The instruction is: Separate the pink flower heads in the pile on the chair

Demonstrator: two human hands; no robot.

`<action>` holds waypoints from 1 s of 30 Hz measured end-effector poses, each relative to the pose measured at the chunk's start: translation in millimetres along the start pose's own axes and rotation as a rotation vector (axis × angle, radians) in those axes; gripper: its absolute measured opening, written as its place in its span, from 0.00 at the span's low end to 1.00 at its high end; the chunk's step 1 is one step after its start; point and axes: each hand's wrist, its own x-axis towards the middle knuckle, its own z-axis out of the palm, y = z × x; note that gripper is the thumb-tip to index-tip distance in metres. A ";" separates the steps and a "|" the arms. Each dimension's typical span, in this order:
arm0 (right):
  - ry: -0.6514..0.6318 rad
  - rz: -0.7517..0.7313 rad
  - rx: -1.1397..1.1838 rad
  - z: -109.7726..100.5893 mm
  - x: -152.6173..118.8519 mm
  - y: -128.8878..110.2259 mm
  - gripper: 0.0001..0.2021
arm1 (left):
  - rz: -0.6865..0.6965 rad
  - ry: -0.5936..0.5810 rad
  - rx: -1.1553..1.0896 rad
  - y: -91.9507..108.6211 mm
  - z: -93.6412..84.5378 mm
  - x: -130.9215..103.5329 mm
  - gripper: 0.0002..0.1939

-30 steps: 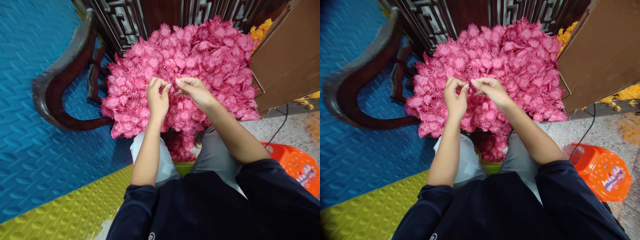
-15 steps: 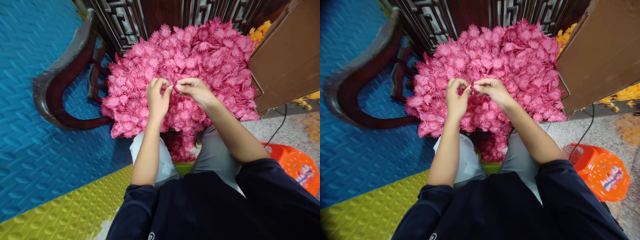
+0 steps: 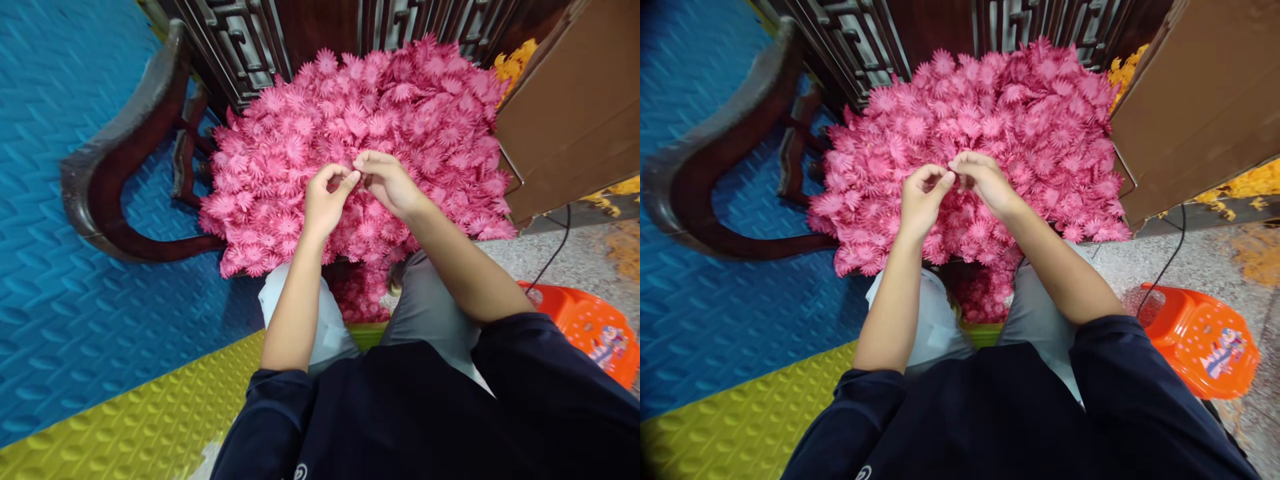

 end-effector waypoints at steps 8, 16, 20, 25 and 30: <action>-0.028 0.024 0.003 -0.6 -0.1 -0.1 0.10 | 0.033 0.113 0.052 6.2 2.4 -3.3 0.06; -0.013 0.015 -0.034 4.4 -0.6 0.6 0.13 | 0.106 0.292 0.353 10.6 0.4 -6.0 0.07; 0.043 -0.071 -0.121 5.6 -1.3 0.9 0.16 | 0.082 0.368 0.301 5.3 0.0 -4.0 0.07; 0.118 -0.017 -0.118 1.7 3.9 11.4 0.21 | -0.001 0.338 0.125 -5.8 -1.8 0.9 0.07; 0.112 0.015 -0.074 -2.1 6.4 13.5 0.22 | -0.122 0.205 -0.066 -14.8 -5.9 3.4 0.10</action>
